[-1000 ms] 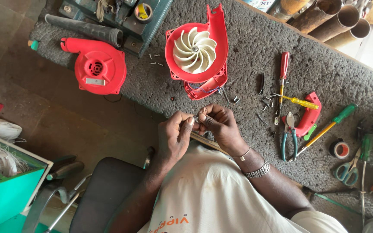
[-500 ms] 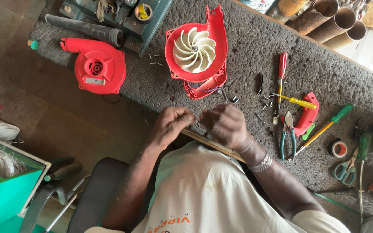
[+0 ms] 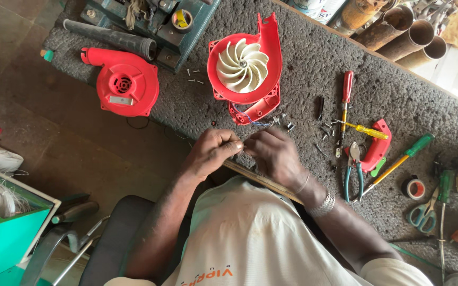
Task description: The person strips wire insulation from small electrical wires using pliers and then twists the exposed strands. They handle several short wire segments one at a time on a workbench with tools and disassembled fan parts nearby.
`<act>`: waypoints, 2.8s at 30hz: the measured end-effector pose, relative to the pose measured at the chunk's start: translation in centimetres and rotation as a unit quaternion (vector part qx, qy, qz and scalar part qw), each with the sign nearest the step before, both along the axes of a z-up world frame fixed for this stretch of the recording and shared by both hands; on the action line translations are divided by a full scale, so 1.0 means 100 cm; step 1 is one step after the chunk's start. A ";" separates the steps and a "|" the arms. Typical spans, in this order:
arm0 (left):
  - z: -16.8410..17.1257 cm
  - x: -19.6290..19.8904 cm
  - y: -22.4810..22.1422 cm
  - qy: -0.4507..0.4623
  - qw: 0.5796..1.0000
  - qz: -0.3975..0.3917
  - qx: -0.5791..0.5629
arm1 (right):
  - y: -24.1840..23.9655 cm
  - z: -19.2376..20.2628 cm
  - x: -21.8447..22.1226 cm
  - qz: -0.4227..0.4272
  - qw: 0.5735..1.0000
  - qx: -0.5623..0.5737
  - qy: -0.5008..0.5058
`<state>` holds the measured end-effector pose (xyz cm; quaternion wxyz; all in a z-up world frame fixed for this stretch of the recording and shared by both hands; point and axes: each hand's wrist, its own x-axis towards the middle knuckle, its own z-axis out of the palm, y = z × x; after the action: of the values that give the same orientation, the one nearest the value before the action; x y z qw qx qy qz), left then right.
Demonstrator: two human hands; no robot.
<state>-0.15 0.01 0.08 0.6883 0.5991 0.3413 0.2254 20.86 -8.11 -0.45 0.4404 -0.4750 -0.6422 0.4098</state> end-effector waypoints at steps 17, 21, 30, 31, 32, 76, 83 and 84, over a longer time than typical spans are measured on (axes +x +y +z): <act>-0.012 0.020 0.004 -0.077 0.990 -0.017 -0.118 | 0.000 0.009 0.010 -0.078 0.983 0.093 -0.137; -0.021 0.021 0.002 -0.123 0.980 0.017 -0.155 | 0.005 0.016 0.013 -0.131 0.986 0.084 -0.061; 0.007 0.036 -0.006 0.020 0.944 0.085 0.319 | 0.004 -0.032 0.008 -0.088 0.935 -0.159 0.303; 0.010 0.037 -0.005 0.036 0.953 0.088 0.288 | 0.005 -0.037 0.007 -0.094 0.937 -0.136 0.307; 0.013 0.036 -0.005 0.051 0.957 0.079 0.275 | 0.005 -0.042 0.006 -0.097 0.933 -0.147 0.313; -0.042 0.006 -0.011 -0.154 0.975 0.114 -0.112 | -0.026 -0.025 0.049 -0.093 0.975 -0.081 -0.183; -0.050 0.020 -0.047 -0.101 0.976 -0.043 -0.190 | -0.026 -0.031 0.005 -0.191 0.938 -0.057 -0.284; -0.053 0.026 -0.053 -0.079 0.975 -0.062 -0.196 | -0.024 -0.031 0.010 -0.195 0.941 -0.081 -0.265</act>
<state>2.44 -5.25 -5.21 0.8297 0.4530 0.2853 0.1578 21.83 -10.54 -3.58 0.2853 -0.7165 -0.5951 0.2262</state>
